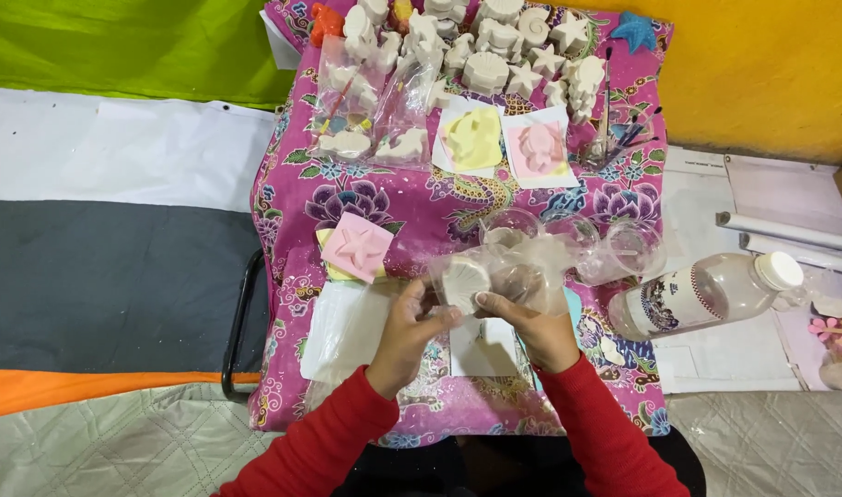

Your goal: A person is removing paper backings and sanding the edges of small white plaster or clay casts on a table.

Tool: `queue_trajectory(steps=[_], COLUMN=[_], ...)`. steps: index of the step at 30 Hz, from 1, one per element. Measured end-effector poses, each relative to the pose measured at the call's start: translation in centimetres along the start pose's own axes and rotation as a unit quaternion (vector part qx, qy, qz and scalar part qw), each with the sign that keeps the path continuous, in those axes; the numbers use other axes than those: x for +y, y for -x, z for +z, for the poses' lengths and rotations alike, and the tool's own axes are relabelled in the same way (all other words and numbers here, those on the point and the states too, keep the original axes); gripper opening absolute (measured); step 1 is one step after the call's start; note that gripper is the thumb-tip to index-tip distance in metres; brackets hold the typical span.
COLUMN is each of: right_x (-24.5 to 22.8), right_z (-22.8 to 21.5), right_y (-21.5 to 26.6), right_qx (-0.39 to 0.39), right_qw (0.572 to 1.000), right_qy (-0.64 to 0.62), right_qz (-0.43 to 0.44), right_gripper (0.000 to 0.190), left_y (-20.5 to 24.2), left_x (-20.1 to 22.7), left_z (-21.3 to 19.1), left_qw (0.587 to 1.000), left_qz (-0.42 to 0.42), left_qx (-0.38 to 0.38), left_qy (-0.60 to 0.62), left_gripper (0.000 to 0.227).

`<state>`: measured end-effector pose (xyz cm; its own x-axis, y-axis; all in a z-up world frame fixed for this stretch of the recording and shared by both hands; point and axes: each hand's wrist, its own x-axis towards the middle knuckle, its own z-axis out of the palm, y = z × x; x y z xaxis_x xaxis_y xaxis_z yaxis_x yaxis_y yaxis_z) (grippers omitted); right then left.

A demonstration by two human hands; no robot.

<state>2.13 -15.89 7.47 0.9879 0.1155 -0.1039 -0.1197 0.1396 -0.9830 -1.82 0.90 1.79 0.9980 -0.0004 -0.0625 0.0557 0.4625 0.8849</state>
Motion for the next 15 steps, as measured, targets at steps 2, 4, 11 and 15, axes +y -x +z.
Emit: queue_trajectory(steps=[2, 4, 11, 15], right_x=[0.1, 0.0, 0.0, -0.7], right_z=[0.8, 1.1, 0.9, 1.2], right_y=[0.0, 0.1, -0.5, -0.5], right_qx=[0.006, 0.012, 0.095, 0.045], right_qw=[1.0, 0.998, 0.973, 0.979], right_qy=[0.028, 0.057, 0.198, 0.163], right_qz=[0.002, 0.001, -0.074, -0.115], right_gripper=[0.023, 0.026, 0.021, 0.006], left_y=[-0.1, -0.5, -1.5, -1.5], left_x=[1.1, 1.1, -1.8, -1.5], left_z=[0.5, 0.5, -0.8, -0.4], left_qw=[0.999, 0.997, 0.984, 0.977], left_qz=[0.002, 0.005, -0.023, -0.063], left_qx=[0.02, 0.037, 0.074, 0.053], left_qy=[0.036, 0.072, 0.162, 0.198], left_gripper=[0.052, 0.037, 0.027, 0.027])
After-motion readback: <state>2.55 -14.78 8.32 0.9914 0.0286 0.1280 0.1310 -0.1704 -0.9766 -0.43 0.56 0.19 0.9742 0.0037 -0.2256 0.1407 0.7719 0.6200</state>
